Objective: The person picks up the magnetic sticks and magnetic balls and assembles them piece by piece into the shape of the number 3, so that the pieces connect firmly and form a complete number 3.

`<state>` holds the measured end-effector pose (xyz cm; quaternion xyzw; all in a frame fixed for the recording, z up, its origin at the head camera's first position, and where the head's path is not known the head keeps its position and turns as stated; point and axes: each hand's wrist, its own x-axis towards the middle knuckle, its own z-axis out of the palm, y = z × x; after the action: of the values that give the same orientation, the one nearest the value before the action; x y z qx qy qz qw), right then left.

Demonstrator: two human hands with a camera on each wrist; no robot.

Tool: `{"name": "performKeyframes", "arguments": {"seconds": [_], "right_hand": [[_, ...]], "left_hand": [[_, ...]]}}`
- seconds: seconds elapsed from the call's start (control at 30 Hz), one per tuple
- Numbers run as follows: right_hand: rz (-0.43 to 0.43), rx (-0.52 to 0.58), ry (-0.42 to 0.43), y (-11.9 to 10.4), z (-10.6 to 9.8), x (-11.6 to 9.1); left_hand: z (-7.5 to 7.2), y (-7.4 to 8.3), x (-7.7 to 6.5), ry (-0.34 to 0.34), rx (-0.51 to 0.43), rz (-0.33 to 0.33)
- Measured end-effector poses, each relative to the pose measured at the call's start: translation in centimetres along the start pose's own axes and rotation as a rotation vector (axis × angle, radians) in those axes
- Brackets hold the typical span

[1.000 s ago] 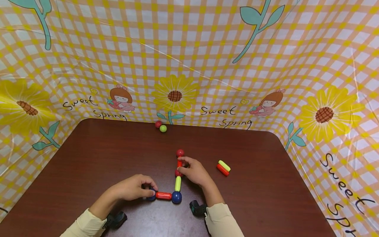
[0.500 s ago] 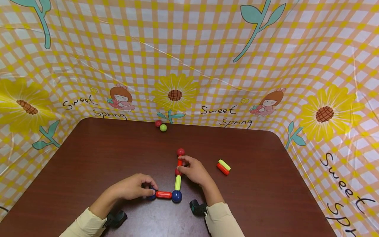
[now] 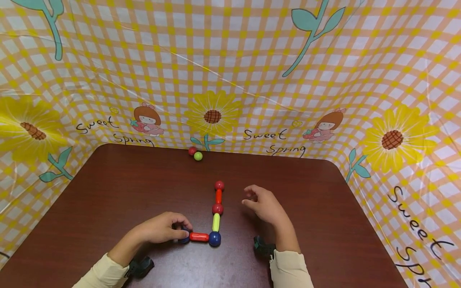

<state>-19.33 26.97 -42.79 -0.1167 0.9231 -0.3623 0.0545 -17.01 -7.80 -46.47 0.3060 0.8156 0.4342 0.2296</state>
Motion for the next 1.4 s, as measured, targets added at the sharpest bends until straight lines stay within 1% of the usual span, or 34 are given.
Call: {"name": "performKeyframes", "arguments": {"seconds": [0.07, 0.17, 0.3, 0.4, 0.53, 0.7, 0.8, 1.13, 1.27, 1.4], "right_hand": [[0.006, -0.059, 0.034, 0.5, -1.0, -0.7], [0.047, -0.115, 0.063, 1.4, -2.2, -1.5], [0.109, -0.163, 0.078, 2.5, -3.1, -2.3], [0.128, -0.199, 0.08, 3.1, -3.5, -2.7], [0.121, -0.219, 0.058, 3.8, -3.5, -2.8], [0.106, -0.214, 0.036, 4.1, -3.0, -2.6], [0.12, -0.202, 0.036, 4.1, -2.8, -2.5], [0.145, -0.207, -0.006, 3.9, -2.2, -2.3], [0.129, -0.207, -0.003, 4.0, -2.0, -2.2], [0.093, -0.197, 0.004, 4.0, -1.9, -2.1]], "left_hand": [[0.0, -0.1, 0.0, -0.007, 0.005, -0.007], [-0.1, -0.1, 0.0, -0.012, 0.02, -0.012], [-0.1, -0.1, -0.1, -0.008, 0.04, -0.014], [0.0, 0.0, -0.1, -0.005, 0.041, -0.016], [0.0, -0.1, -0.1, -0.006, 0.027, -0.021], [0.0, -0.1, -0.1, -0.006, 0.017, -0.021], [0.0, -0.2, -0.1, -0.002, 0.021, -0.015], [-0.1, -0.2, -0.1, 0.001, 0.018, -0.017], [-0.1, -0.2, -0.1, 0.0, 0.014, -0.018], [-0.1, -0.1, -0.2, 0.0, 0.012, -0.018]]}}
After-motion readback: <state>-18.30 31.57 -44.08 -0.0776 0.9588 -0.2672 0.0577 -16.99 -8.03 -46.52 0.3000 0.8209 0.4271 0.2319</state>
